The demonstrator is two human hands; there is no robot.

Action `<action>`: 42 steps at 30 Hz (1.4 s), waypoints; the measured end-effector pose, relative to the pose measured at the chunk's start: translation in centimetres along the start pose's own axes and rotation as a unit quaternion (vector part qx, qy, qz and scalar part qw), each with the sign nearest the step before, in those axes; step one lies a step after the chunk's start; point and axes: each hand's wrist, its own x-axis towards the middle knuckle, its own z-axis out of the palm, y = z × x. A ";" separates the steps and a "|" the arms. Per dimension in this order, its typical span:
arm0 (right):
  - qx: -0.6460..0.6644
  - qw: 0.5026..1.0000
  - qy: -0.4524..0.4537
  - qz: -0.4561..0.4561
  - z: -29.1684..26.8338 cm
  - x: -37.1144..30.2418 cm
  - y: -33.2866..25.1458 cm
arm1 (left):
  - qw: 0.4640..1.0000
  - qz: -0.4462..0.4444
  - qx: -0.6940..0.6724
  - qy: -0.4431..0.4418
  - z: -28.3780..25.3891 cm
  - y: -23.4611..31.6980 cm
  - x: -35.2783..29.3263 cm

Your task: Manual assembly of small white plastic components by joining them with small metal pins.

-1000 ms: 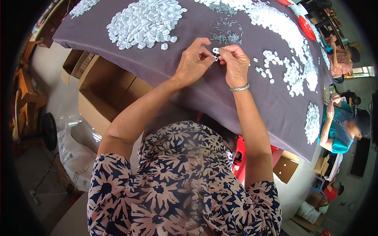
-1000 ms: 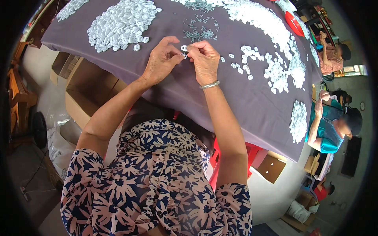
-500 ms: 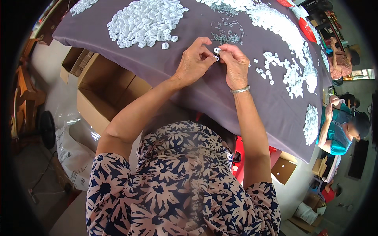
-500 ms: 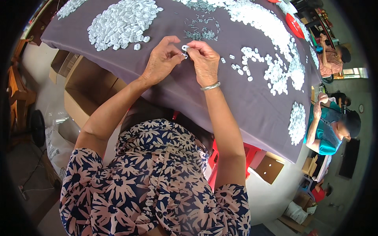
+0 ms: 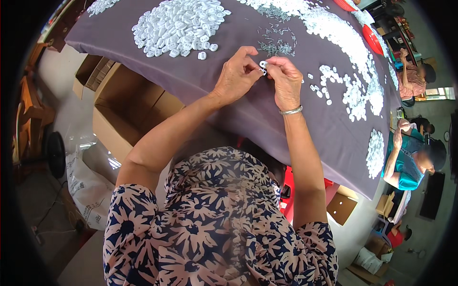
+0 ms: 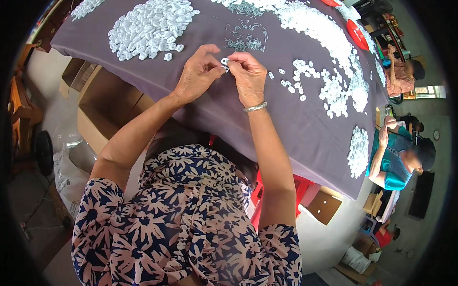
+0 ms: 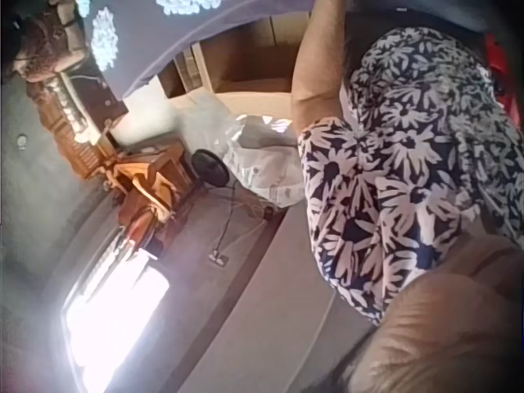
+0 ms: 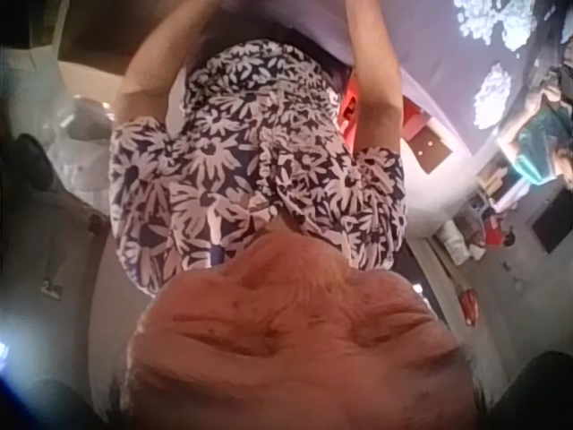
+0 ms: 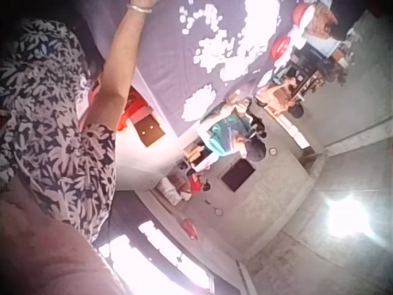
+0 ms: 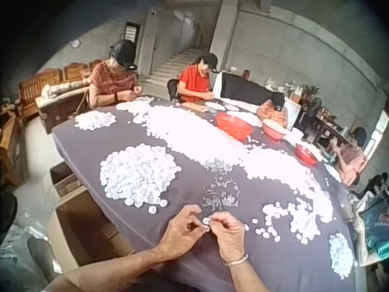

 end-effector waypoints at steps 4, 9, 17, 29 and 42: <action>-0.002 1.000 -0.021 -0.016 -0.1 0.1 0.3 | 1.000 0.024 0.003 0.003 0.0 -0.9 0.1; -0.053 0.996 -0.068 -0.001 -0.6 0.2 -0.4 | 1.000 0.022 0.010 -0.006 -0.1 -0.8 0.2; -0.161 0.977 -0.142 0.010 -1.9 0.2 -1.4 | 0.999 -0.010 -0.009 -0.039 -0.3 -0.3 0.1; -0.243 0.954 -0.132 -0.116 -1.6 -1.4 -0.8 | 0.983 -0.067 -0.113 -0.130 -1.3 0.1 0.3; -0.334 0.909 -0.097 -0.230 -0.5 -2.1 -2.2 | 0.984 -0.047 -0.104 -0.139 -0.9 0.1 0.3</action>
